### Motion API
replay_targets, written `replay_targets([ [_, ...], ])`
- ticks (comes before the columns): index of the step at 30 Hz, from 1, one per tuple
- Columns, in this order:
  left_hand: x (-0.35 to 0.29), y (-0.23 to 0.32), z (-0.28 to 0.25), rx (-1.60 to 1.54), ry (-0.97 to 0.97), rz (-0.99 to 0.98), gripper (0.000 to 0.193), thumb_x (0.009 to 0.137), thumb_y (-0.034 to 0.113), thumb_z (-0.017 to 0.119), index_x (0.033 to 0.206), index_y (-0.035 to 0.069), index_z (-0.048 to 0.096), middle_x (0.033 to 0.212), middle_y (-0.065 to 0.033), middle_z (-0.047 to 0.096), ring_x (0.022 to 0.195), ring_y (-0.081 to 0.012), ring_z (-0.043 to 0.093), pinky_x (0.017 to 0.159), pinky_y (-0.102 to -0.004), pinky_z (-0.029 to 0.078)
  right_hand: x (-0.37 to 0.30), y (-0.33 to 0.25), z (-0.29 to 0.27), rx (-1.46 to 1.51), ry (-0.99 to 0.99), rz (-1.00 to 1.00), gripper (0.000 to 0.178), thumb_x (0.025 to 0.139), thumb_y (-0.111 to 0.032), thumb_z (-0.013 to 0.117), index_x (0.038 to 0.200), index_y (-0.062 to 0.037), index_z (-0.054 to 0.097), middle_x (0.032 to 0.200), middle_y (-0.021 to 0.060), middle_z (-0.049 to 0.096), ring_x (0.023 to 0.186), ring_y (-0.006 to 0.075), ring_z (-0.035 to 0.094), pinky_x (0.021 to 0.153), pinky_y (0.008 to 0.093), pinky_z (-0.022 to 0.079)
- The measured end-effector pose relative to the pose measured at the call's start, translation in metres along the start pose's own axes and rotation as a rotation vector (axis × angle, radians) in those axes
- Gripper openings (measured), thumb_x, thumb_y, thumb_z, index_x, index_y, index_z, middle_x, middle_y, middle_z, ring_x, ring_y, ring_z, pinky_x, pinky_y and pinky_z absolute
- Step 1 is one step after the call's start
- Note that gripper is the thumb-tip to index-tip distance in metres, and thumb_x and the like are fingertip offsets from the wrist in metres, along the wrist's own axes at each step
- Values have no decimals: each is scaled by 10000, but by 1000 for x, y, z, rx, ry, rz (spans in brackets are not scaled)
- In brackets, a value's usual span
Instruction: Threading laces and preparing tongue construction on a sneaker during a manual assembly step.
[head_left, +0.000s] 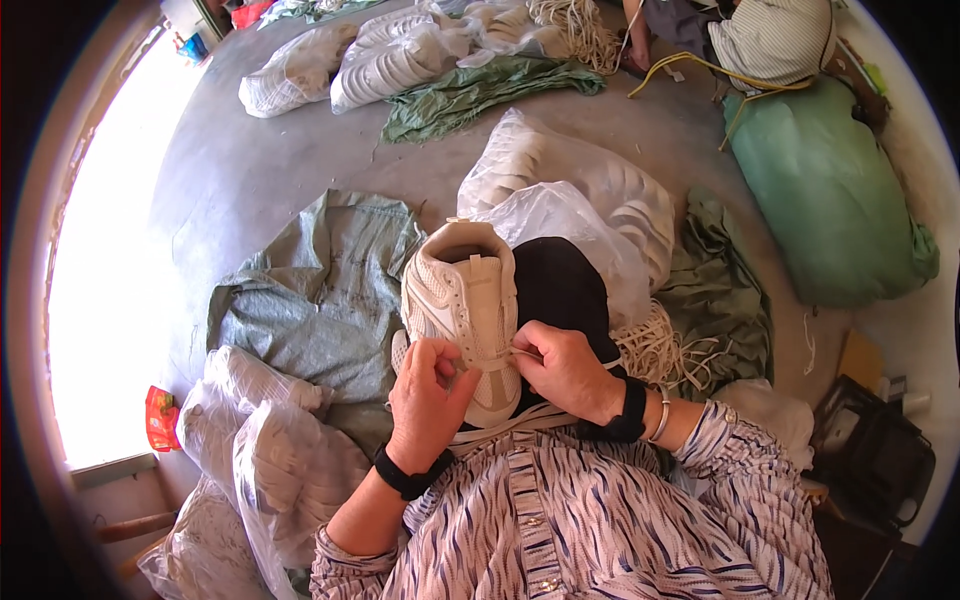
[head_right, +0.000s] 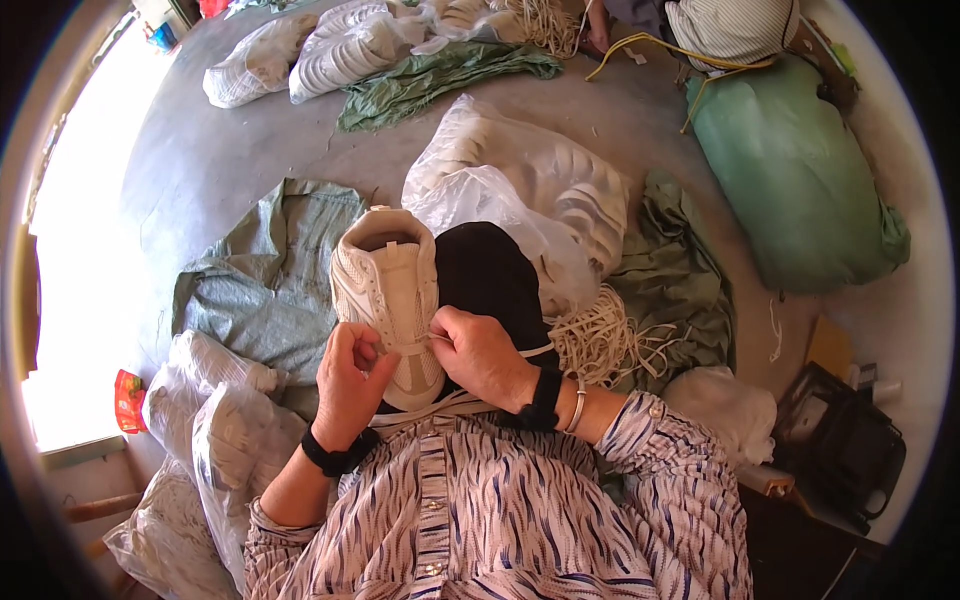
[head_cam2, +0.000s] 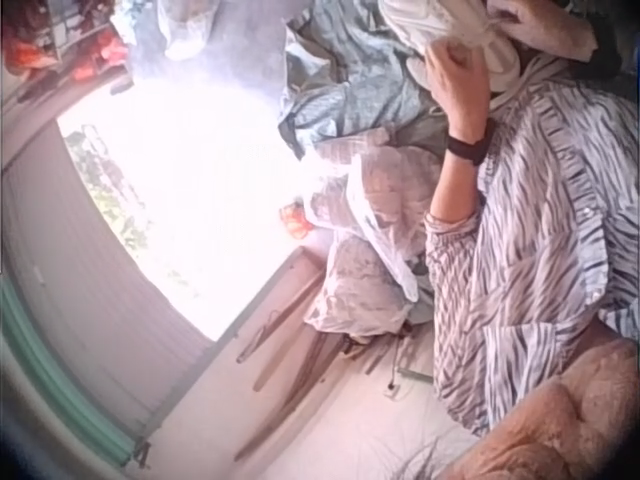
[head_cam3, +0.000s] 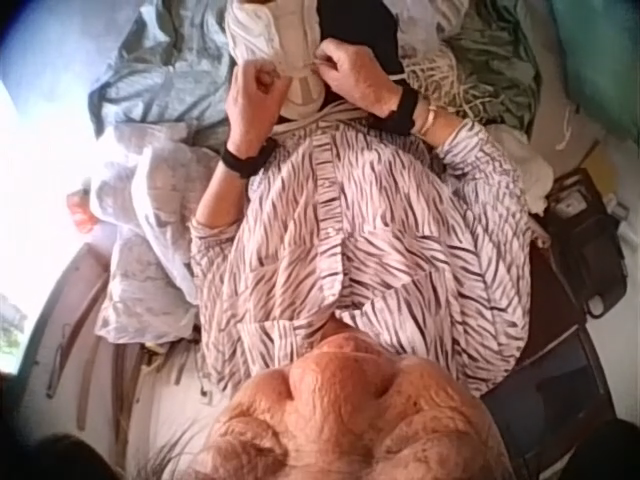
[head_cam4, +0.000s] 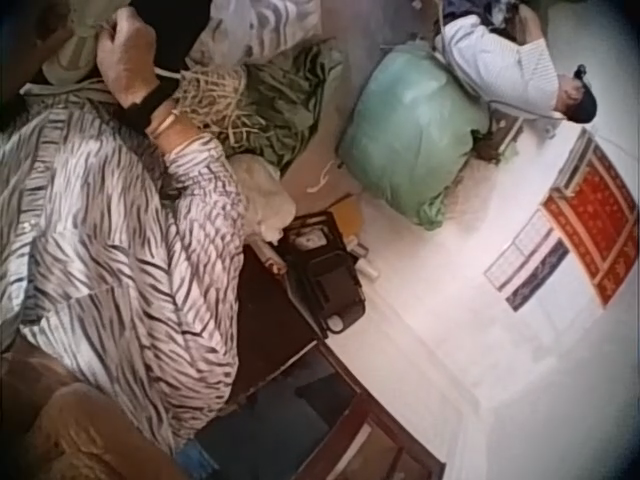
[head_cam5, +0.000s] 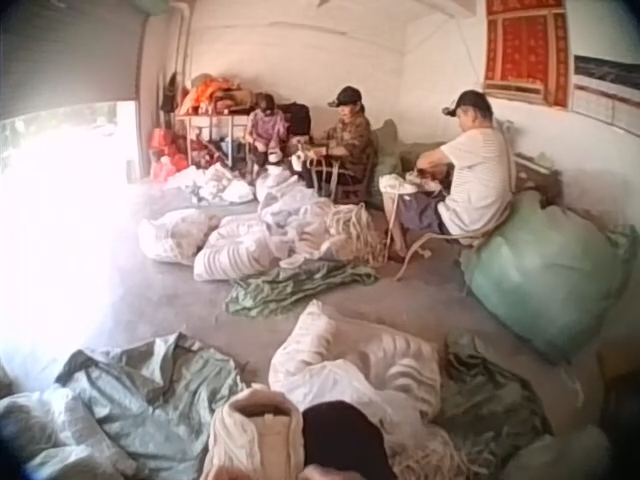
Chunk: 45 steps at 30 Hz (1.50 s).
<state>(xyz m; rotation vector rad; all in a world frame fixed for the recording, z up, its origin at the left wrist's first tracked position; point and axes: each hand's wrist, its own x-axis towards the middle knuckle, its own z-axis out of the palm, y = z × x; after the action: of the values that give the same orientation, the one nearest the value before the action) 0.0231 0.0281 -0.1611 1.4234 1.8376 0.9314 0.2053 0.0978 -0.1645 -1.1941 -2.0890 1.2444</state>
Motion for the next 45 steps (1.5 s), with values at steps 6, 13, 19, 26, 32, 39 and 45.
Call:
replay_targets([
  [6,-2,-3,-2,10,8,28,270,721,120,725,910,70,538,786,-41,506,681,-182,517,602,-303,448,1,-3,3,138,33,59,120,857,-64,625,858,5,527,661,78,612,535,117,601,483,264,468],
  [13,-2,-7,-1,-24,20,47,277,715,118,729,910,74,538,789,-39,513,689,-181,528,605,-303,452,4,-9,21,-108,88,-58,97,837,-100,592,846,-36,521,707,166,618,657,350,623,561,413,490],
  [19,-6,-2,-7,183,14,220,273,759,124,692,1014,115,592,805,-24,523,696,-191,547,613,-317,461,4,-10,10,-9,19,-56,77,834,-93,587,840,-34,539,701,174,617,671,364,621,582,427,491],
  [26,-2,6,-17,470,-6,461,286,742,99,651,1023,138,620,796,-10,510,718,-190,558,581,-329,477,11,-12,22,54,71,-82,77,850,-84,569,869,-9,557,670,153,621,580,302,626,517,367,490],
  [32,16,26,-20,667,-160,514,201,673,55,623,861,100,568,792,-28,500,755,-200,574,579,-329,491,10,-17,-1,494,-274,275,115,886,-53,509,929,38,565,644,54,596,463,82,532,425,229,440],
  [39,22,39,-23,790,-331,517,155,700,40,595,844,69,542,854,-71,507,795,-234,583,640,-371,489,12,-11,-11,464,-386,272,167,900,-68,518,1033,22,561,756,56,606,540,71,526,506,214,452],
  [45,12,21,-58,462,-333,170,88,825,96,559,900,53,542,891,-132,553,806,-313,586,680,-405,476,10,-9,-48,185,-510,248,202,829,-112,591,957,44,600,647,104,611,509,157,588,518,300,457],
])
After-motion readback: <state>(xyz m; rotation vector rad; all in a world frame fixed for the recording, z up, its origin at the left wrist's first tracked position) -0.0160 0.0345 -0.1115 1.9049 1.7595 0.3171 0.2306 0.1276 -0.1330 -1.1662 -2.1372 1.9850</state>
